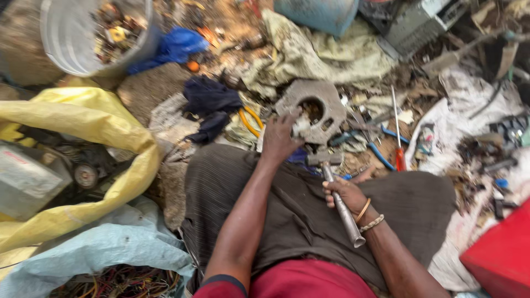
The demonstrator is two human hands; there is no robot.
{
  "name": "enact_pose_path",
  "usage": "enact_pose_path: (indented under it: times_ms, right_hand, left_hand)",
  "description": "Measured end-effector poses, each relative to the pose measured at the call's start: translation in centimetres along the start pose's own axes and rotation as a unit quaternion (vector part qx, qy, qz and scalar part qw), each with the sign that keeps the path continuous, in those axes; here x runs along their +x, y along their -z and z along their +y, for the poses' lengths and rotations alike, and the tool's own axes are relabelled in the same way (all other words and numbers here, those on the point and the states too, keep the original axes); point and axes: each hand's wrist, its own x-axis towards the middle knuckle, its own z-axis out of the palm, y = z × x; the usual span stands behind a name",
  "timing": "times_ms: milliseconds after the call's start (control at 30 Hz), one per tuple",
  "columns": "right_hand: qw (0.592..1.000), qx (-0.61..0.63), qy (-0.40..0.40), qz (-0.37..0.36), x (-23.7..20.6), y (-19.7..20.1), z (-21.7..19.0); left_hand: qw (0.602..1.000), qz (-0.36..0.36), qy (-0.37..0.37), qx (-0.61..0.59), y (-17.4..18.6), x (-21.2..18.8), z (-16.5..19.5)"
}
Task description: The person sits cross-legged on the ground and uses a hammer and a screwdriver to repeatedly strike and pry at a metal component resting on a concrete block. The person adjusts the position of the metal part and the tools multiple times while working on it.
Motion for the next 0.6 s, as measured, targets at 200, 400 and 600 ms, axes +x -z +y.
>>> enact_pose_path:
  times_ms: [200,400,600]
  right_hand:
    - [0.985,0.121,0.124,0.012,-6.4,2.3,0.2]
    - [0.985,0.029,0.116,0.125,-9.9,-1.3,-3.0]
    - [0.944,-0.152,0.194,0.22,-10.7,-5.6,-6.5]
  left_hand:
    - [0.982,0.059,-0.036,-0.174,-7.5,3.8,1.5]
    - [0.987,0.106,-0.1,-0.064,-10.8,3.2,2.5]
    - [0.987,0.09,-0.128,-0.021,-10.5,4.2,2.6]
